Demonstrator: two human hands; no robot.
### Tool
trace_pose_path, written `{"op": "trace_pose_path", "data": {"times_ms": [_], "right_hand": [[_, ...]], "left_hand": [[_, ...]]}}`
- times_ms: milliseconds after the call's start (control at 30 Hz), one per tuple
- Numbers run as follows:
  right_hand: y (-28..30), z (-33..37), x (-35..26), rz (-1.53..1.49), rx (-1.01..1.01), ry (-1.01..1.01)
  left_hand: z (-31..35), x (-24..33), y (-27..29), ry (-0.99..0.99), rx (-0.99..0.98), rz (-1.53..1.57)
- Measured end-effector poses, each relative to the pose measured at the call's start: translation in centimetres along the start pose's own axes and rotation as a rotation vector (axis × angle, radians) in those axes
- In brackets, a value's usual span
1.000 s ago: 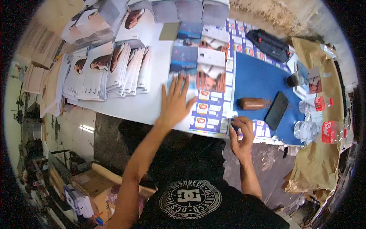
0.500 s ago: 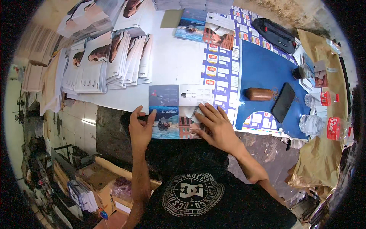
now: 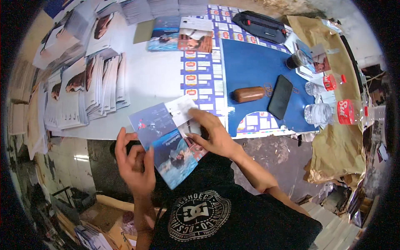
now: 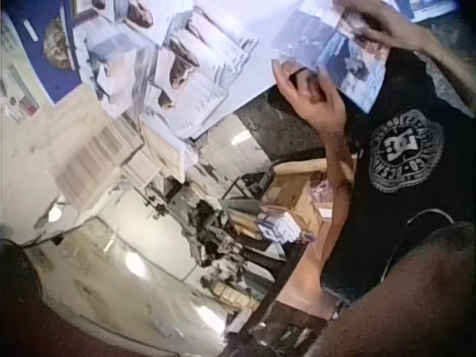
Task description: Manually folding printed brochures at a workstation.
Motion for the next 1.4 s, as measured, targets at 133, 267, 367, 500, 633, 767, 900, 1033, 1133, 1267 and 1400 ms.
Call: {"op": "trace_pose_path", "data": {"times_ms": [133,267,367,500,633,767,900,1033,1133,1267,1400], "right_hand": [[0.3,-0.8,-0.2,-0.606,0.263,-0.116],[1.1,-0.5,0.5,-1.273,0.12,-0.233],[2.0,0.5,2.6,-1.206,0.138,-0.424],[2.9,-0.5,4.1,-1.0,0.241,-0.513],[3.6,-1.8,2.4,-0.98,0.2,-0.602],[1.9,-2.3,2.9,-1.017,0.219,-0.652],[0.4,-4.2,1.7,-0.839,0.218,-0.407],[-0.3,-5.5,0.8,-0.309,0.206,-0.118],[-0.4,-5.4,0.5,-0.084,0.139,-0.11],[-1.8,-5.0,0.6,0.2,0.036,-0.009],[-2.5,-5.6,0.9,0.328,0.03,-0.01]], "left_hand": [[1.1,7.6,3.7,-0.585,-0.384,-0.939],[1.0,4.6,3.5,-0.337,0.049,-0.344],[-3.6,-0.1,2.9,-0.35,0.015,-0.335],[-6.4,-9.1,0.9,-0.031,0.032,-0.052],[-6.5,-10.7,0.2,0.135,0.037,-0.114],[-5.6,-10.1,0.1,0.223,-0.025,-0.073],[-5.3,-9.4,-1.3,0.3,-0.064,-0.018],[-4.9,-8.8,-1.6,0.291,-0.051,0.167],[-3.9,-8.5,-0.4,0.389,-0.094,0.198],[-3.2,-7.6,0.1,0.513,-0.12,0.319],[-4.5,-7.9,-1.0,0.484,-0.135,0.393]]}}
Point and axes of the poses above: each hand's wrist, its own z-axis away from the middle knuckle, its own y-axis out of the back of the hand, x = y × z, the point moved 1 cm from there along -z, towards the middle knuckle, and after that the axes turned 2 degrees about y, right-handed, at the moved point
